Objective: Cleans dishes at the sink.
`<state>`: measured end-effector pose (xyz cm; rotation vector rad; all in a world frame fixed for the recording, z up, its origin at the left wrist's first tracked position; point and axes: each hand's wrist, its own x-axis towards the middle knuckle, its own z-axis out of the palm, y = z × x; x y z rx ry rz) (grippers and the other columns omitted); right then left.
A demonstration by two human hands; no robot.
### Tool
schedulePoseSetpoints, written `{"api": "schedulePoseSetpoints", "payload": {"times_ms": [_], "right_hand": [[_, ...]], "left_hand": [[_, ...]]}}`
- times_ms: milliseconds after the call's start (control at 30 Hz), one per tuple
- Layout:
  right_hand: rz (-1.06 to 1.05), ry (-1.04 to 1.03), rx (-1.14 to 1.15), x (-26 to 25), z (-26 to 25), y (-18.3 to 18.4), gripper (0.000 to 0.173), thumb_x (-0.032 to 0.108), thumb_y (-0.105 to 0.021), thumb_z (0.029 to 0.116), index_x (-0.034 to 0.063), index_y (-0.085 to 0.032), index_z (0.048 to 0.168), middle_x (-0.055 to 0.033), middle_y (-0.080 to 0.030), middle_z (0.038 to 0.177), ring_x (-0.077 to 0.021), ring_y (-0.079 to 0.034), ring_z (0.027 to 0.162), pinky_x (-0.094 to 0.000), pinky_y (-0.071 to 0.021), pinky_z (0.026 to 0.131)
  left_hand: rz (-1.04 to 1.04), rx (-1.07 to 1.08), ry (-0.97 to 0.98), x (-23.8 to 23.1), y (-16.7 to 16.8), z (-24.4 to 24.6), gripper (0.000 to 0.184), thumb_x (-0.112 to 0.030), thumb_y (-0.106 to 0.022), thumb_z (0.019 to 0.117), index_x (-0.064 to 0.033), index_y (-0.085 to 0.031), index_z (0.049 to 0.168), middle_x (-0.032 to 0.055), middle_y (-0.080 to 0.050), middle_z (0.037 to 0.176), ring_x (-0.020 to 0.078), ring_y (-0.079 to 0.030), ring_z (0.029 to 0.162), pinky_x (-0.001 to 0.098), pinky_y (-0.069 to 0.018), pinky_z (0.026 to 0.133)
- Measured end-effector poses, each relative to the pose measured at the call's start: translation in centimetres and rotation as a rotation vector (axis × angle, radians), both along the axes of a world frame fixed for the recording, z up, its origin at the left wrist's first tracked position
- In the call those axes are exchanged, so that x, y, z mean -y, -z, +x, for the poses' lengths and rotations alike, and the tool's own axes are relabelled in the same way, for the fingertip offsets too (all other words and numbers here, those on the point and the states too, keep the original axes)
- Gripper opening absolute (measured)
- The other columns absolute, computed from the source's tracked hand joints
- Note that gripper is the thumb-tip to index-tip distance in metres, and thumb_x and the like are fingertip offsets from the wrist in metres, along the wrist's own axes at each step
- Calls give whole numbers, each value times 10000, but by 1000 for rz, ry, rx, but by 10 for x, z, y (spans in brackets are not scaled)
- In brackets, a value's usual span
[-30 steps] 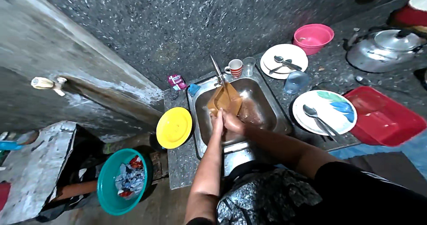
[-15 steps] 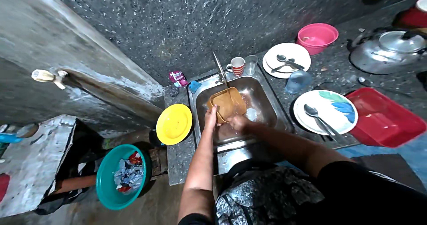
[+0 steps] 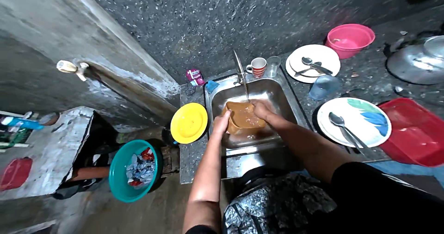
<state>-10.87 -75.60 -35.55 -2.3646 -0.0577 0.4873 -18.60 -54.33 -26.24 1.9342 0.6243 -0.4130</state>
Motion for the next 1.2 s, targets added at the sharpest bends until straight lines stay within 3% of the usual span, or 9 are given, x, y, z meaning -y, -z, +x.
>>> {"api": "schedulePoseSetpoints", "payload": {"times_ms": [133, 300, 500, 633, 733, 800, 967, 1100, 1200], "right_hand": [[-236, -22, -31, -6, 4, 10, 437, 389, -481, 1089, 61, -657, 1319, -255, -674, 1272, -468, -642, 1189, -701, -498, 970], [-342, 8, -4, -3, 11, -20, 711, 644, -430, 1040, 23, -688, 1270, -250, -647, 1337, -434, -596, 1287, -657, -465, 1054], [-169, -376, 416, -28, 17, -41, 388, 360, -473, 1106, 56, -705, 1173, -182, -700, 1207, -373, -639, 1221, -571, -502, 1055], [-75, -422, 291, -11, 37, -47, 387, 337, -391, 1133, 80, -632, 1291, -224, -698, 1201, -419, -672, 1159, -639, -516, 995], [-125, -292, 50, 22, 42, -57, 559, 509, -372, 1108, 93, -635, 1375, -250, -667, 1300, -455, -609, 1256, -700, -432, 1056], [-152, -108, -33, 44, 44, -51, 623, 591, -463, 1056, 56, -682, 1285, -268, -675, 1258, -472, -620, 1216, -717, -447, 1020], [297, 537, -414, 75, 7, -15, 459, 338, -587, 1026, 19, -582, 1356, -223, -651, 1231, -326, -669, 1039, -524, -572, 860], [602, 539, -605, 66, -26, 5, 384, 193, -522, 1066, 22, -468, 1405, -211, -681, 1028, -261, -699, 695, -379, -610, 622], [656, 682, -389, 49, -32, -6, 354, 157, -498, 1093, -47, -474, 1381, -233, -693, 1052, -268, -740, 713, -397, -650, 638]], "left_hand": [[-19, -31, 36, 1, -5, 1, 710, -670, -536, 971, -2, -696, 1150, 224, -708, 1064, 325, -700, 955, 526, -575, 852], [-126, -52, 24, 1, 1, 2, 689, -626, -506, 1011, 13, -660, 1217, 234, -691, 1099, 318, -692, 962, 507, -576, 860], [-205, -155, 152, 27, -3, 12, 717, -618, -399, 1047, 23, -630, 1271, 238, -675, 1173, 317, -682, 1020, 508, -570, 882], [-196, -139, 209, 33, -8, 22, 698, -611, -391, 1048, 2, -631, 1280, 218, -673, 1181, 299, -668, 1016, 490, -552, 881], [-80, -60, 260, 37, -2, 38, 702, -623, -427, 1031, -3, -658, 1264, 247, -670, 1227, 361, -663, 1114, 574, -527, 954], [-19, 15, 317, 41, 3, 58, 666, -594, -420, 1035, -29, -665, 1287, 253, -666, 1260, 383, -642, 1187, 621, -498, 1004], [91, 75, 435, 65, -21, 90, 678, -566, -423, 1052, -44, -517, 1475, 254, -594, 1401, 401, -546, 1343, 654, -419, 1105], [81, 191, 524, 70, -9, 95, 730, -515, -483, 1066, -170, -226, 1656, 226, -500, 1529, 391, -484, 1418, 625, -382, 1161], [73, 283, 451, 43, -11, 86, 626, -474, -534, 1061, -78, -469, 1541, 251, -522, 1494, 393, -491, 1405, 591, -371, 1179]]}}
